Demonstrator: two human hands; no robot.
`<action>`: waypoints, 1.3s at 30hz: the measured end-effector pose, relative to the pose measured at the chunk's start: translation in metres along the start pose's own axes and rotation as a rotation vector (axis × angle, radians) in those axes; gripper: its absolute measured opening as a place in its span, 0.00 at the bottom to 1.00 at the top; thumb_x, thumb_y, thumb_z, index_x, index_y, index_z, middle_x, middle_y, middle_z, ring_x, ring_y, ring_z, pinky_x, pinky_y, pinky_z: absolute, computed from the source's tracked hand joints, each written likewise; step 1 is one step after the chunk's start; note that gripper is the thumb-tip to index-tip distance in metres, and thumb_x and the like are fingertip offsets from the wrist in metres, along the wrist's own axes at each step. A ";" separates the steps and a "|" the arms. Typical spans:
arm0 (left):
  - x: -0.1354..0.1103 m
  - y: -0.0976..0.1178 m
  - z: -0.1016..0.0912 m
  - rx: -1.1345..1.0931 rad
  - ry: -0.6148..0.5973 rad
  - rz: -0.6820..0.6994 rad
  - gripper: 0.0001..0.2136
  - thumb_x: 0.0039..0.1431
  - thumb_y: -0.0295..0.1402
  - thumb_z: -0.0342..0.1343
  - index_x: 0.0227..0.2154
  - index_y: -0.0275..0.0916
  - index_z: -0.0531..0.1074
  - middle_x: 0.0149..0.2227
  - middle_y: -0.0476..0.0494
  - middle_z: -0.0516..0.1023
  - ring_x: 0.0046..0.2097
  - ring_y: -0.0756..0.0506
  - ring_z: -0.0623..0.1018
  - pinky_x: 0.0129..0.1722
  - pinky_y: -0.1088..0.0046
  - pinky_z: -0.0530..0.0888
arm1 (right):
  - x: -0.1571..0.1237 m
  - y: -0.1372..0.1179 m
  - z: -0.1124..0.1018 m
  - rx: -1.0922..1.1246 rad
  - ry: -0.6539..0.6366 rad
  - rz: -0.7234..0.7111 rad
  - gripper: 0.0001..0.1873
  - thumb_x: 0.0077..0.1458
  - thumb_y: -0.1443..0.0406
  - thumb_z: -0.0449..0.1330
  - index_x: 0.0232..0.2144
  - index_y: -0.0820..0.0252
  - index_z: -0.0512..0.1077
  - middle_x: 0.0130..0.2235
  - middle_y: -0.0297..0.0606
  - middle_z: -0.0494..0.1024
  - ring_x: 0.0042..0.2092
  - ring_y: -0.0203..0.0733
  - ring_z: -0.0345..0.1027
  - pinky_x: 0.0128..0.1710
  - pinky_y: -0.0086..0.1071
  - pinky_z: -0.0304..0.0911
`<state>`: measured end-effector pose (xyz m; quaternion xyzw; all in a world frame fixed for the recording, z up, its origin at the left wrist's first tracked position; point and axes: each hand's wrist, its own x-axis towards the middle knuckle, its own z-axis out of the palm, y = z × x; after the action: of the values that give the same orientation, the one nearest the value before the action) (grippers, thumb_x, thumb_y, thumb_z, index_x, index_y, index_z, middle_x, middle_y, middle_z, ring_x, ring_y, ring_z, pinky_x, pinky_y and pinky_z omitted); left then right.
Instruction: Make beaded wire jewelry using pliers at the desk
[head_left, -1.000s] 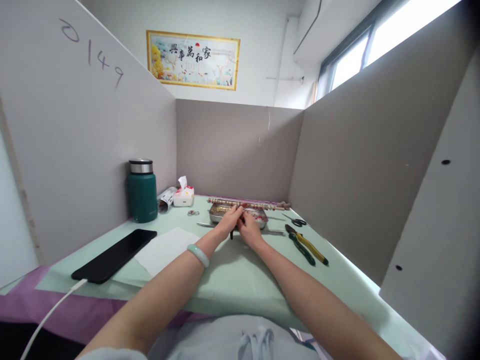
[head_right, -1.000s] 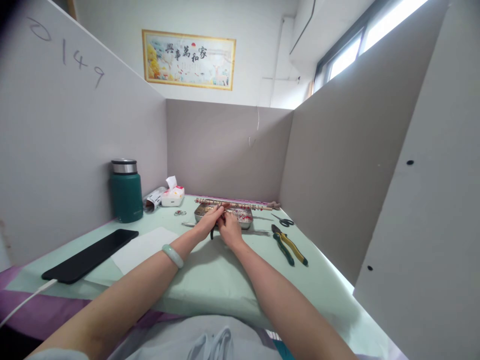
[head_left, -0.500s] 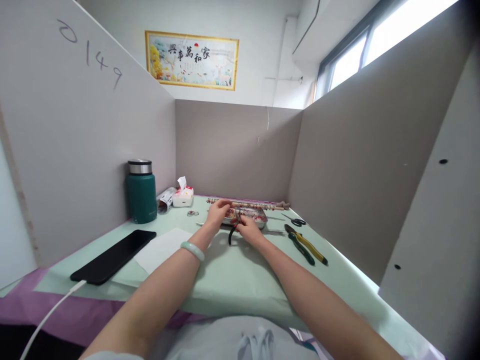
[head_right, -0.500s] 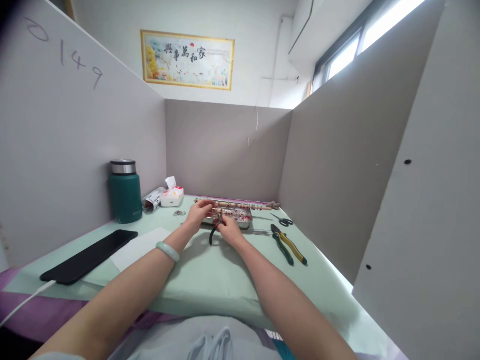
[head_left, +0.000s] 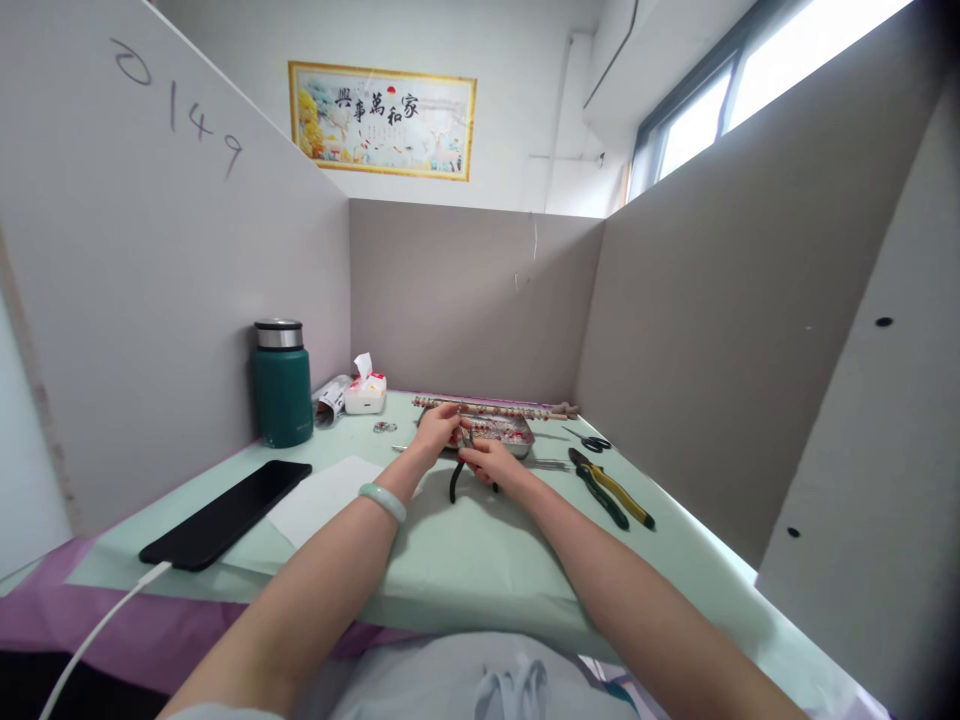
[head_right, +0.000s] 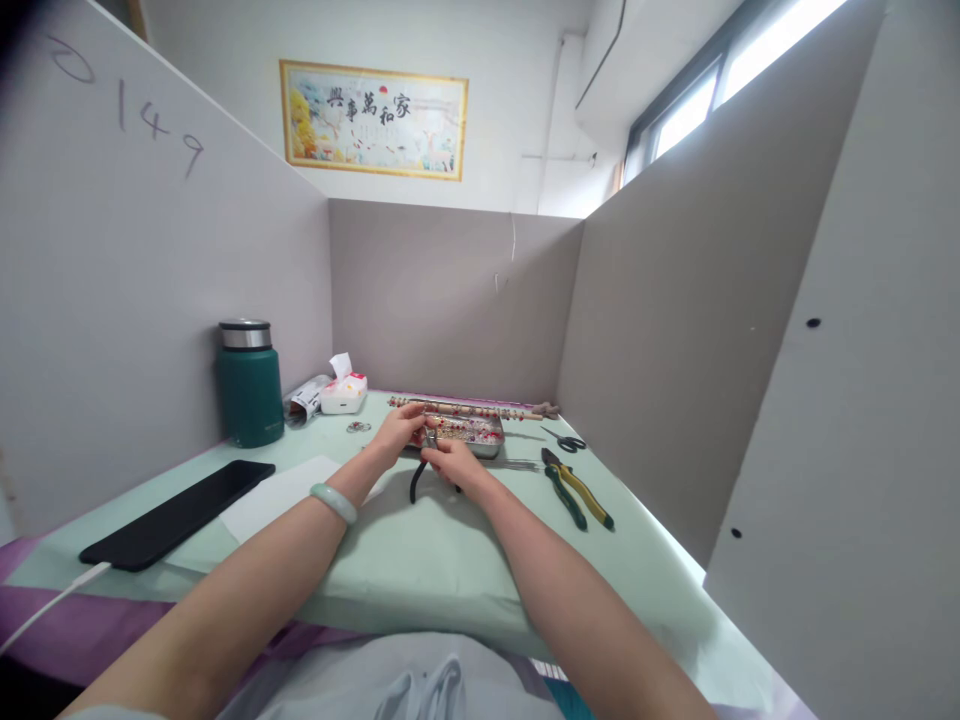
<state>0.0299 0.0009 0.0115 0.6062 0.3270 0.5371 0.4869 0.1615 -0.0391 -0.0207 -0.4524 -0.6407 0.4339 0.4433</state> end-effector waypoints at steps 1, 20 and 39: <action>0.000 0.000 0.000 0.002 -0.004 0.003 0.14 0.46 0.24 0.52 0.39 0.33 0.70 0.26 0.48 0.73 0.18 0.57 0.64 0.18 0.80 0.61 | 0.002 0.002 0.000 -0.021 0.016 -0.010 0.12 0.45 0.58 0.59 0.21 0.59 0.63 0.17 0.26 0.57 0.17 0.28 0.45 0.15 0.25 0.39; -0.005 0.003 0.001 0.067 -0.119 -0.159 0.10 0.53 0.39 0.54 0.30 0.37 0.69 0.16 0.59 0.48 0.16 0.57 0.49 0.16 0.79 0.44 | 0.020 0.014 -0.020 -0.529 0.366 -0.103 0.23 0.50 0.50 0.53 0.14 0.59 0.61 0.15 0.30 0.61 0.21 0.34 0.54 0.21 0.27 0.45; -0.007 0.003 0.004 0.093 -0.148 -0.166 0.10 0.55 0.40 0.53 0.28 0.37 0.68 0.15 0.59 0.49 0.16 0.56 0.49 0.16 0.79 0.46 | 0.004 0.006 -0.020 -1.030 0.469 -0.114 0.21 0.56 0.53 0.50 0.25 0.62 0.73 0.31 0.51 0.76 0.37 0.50 0.69 0.35 0.36 0.57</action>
<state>0.0316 -0.0077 0.0119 0.6369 0.3638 0.4331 0.5239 0.1811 -0.0308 -0.0211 -0.6592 -0.6774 -0.0709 0.3186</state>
